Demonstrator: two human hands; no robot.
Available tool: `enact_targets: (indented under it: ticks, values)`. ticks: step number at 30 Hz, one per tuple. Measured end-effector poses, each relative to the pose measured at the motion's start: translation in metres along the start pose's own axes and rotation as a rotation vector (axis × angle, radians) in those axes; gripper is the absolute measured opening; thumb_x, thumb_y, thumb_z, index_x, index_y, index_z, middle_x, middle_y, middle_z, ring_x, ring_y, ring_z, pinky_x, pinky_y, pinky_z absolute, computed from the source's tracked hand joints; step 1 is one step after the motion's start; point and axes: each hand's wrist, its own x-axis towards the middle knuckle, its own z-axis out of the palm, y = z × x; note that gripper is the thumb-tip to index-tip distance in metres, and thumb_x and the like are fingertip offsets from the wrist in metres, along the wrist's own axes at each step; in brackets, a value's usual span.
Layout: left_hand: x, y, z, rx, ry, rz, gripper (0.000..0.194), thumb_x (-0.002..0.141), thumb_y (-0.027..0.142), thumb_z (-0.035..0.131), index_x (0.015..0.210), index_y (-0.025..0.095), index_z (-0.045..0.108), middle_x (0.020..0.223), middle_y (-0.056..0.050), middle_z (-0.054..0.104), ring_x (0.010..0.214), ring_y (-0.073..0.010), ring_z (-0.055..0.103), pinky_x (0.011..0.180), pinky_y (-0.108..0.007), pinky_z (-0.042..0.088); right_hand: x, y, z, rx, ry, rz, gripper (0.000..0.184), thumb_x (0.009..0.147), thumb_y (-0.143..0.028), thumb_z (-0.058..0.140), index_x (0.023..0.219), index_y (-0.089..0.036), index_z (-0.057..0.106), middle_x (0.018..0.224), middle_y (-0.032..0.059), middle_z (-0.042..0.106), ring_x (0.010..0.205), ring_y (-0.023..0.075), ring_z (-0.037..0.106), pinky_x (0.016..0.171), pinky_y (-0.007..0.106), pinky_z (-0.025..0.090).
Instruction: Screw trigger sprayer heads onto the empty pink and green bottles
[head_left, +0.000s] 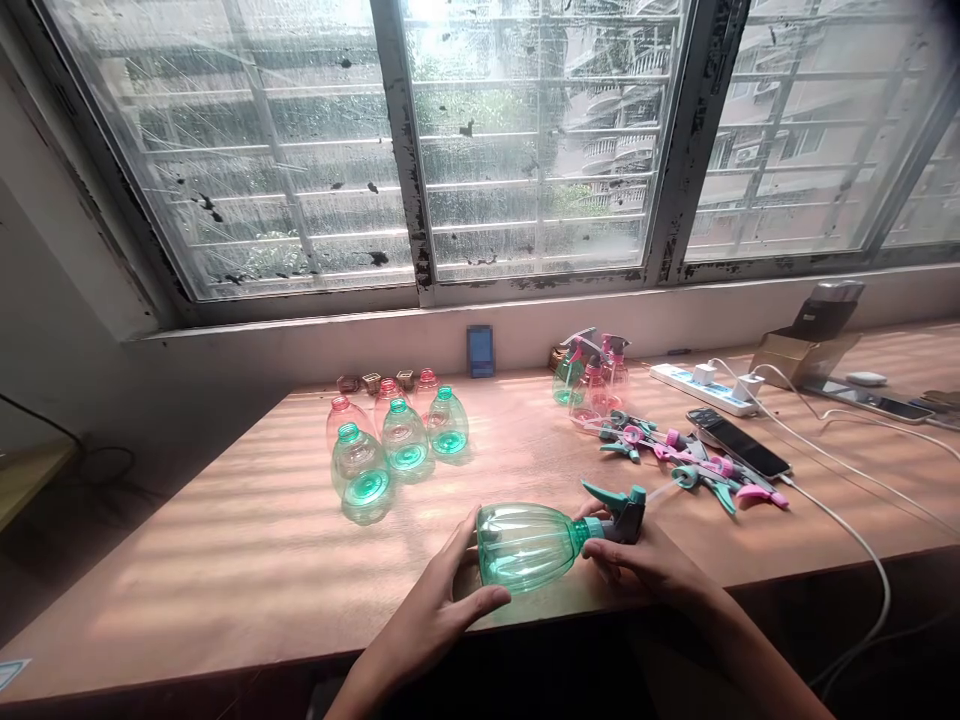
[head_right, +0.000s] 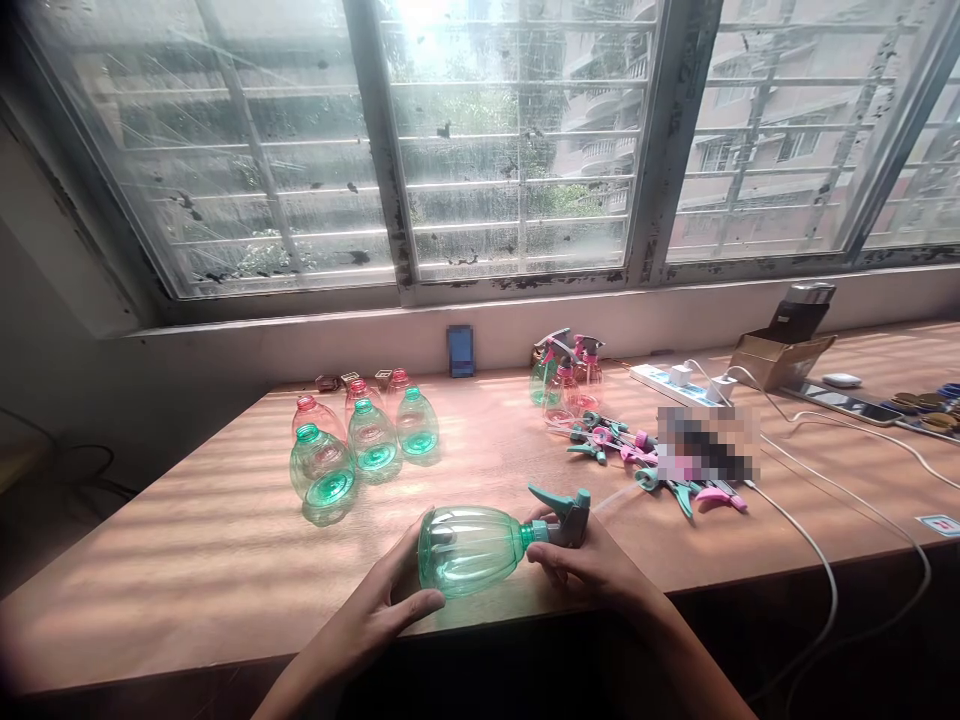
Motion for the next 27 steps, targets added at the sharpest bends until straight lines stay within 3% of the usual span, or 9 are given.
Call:
enact_targets:
  ticks: [3,6,9,13,18,21,24,27]
  values:
    - [0.0007,-0.0008,0.0014,-0.024,-0.019,0.042,0.095,0.088,0.029,0.074,0.161,0.037,0.014,0.166,-0.004,0.032,0.150,-0.0338,0.034,0.123,-0.054,0.028,0.0000,-0.0001,-0.0007,0.001,-0.003,-0.011,0.046,0.072,-0.050,0.086,0.099,-0.021,0.063,0.059,-0.0049,0.059,0.049,0.0131,0.051,0.050,0.027,0.041]
    - [0.0002,-0.0003,0.0026,-0.021,-0.023,0.065,0.098,0.088,0.026,0.073,0.162,0.036,0.009,0.166,-0.005,0.033,0.152,-0.0325,0.029,0.125,-0.053,0.024,-0.0005,-0.0008,-0.0009,-0.007,0.000,-0.027,0.046,0.072,-0.051,0.086,0.100,-0.020,0.063,0.062,-0.0034,0.062,0.050,0.0138,0.052,0.050,0.028,0.043]
    - [-0.0005,0.0003,0.0022,-0.015,-0.010,0.021,0.102,0.083,0.026,0.078,0.162,0.034,0.014,0.167,-0.004,0.031,0.154,-0.0329,0.024,0.126,-0.052,0.020,-0.0006,-0.0013,-0.0004,-0.032,0.010,-0.036,0.046,0.071,-0.050,0.087,0.097,-0.020,0.064,0.063,-0.0038,0.061,0.050,0.0133,0.053,0.051,0.028,0.042]
    - [-0.0003,0.0008,0.0007,0.030,0.011,0.013,0.090,0.085,0.030,0.077,0.159,0.033,0.027,0.167,-0.004,0.031,0.155,-0.0330,0.019,0.127,-0.052,0.016,0.0001,-0.0025,0.0004,-0.052,0.011,-0.042,0.047,0.070,-0.052,0.087,0.096,-0.020,0.065,0.063,-0.0040,0.060,0.049,0.0125,0.052,0.050,0.027,0.040]
    - [0.0001,0.0007,0.0023,-0.020,-0.038,0.068,0.097,0.090,0.025,0.071,0.162,0.037,0.007,0.163,-0.005,0.040,0.151,-0.0311,0.034,0.124,-0.051,0.027,-0.0001,-0.0061,0.0019,-0.029,0.013,-0.043,0.048,0.072,-0.053,0.085,0.098,-0.020,0.064,0.059,-0.0038,0.061,0.046,0.0131,0.052,0.049,0.028,0.039]
    - [-0.0007,0.0009,0.0037,-0.023,-0.049,0.081,0.099,0.090,0.025,0.071,0.161,0.037,0.003,0.163,-0.006,0.039,0.150,-0.0309,0.035,0.123,-0.051,0.028,-0.0004,-0.0052,0.0023,0.002,0.026,-0.035,0.049,0.070,-0.053,0.086,0.097,-0.020,0.063,0.061,-0.0024,0.065,0.045,0.0126,0.052,0.047,0.026,0.039]
    - [-0.0017,0.0013,0.0032,0.015,-0.010,0.021,0.100,0.084,0.028,0.077,0.161,0.035,0.015,0.167,-0.005,0.032,0.153,-0.0345,0.027,0.125,-0.054,0.022,-0.0007,-0.0010,0.0018,0.044,0.031,-0.017,0.049,0.069,-0.052,0.087,0.096,-0.020,0.062,0.061,-0.0014,0.068,0.044,0.0116,0.051,0.046,0.025,0.041]
    - [-0.0021,0.0020,0.0015,0.100,0.028,-0.033,0.089,0.081,0.033,0.080,0.158,0.030,0.034,0.166,-0.006,0.032,0.154,-0.0374,0.021,0.127,-0.056,0.014,-0.0010,0.0027,0.0013,0.069,0.019,0.008,0.047,0.070,-0.053,0.086,0.092,-0.021,0.059,0.059,-0.0017,0.067,0.041,0.0106,0.049,0.044,0.024,0.042]
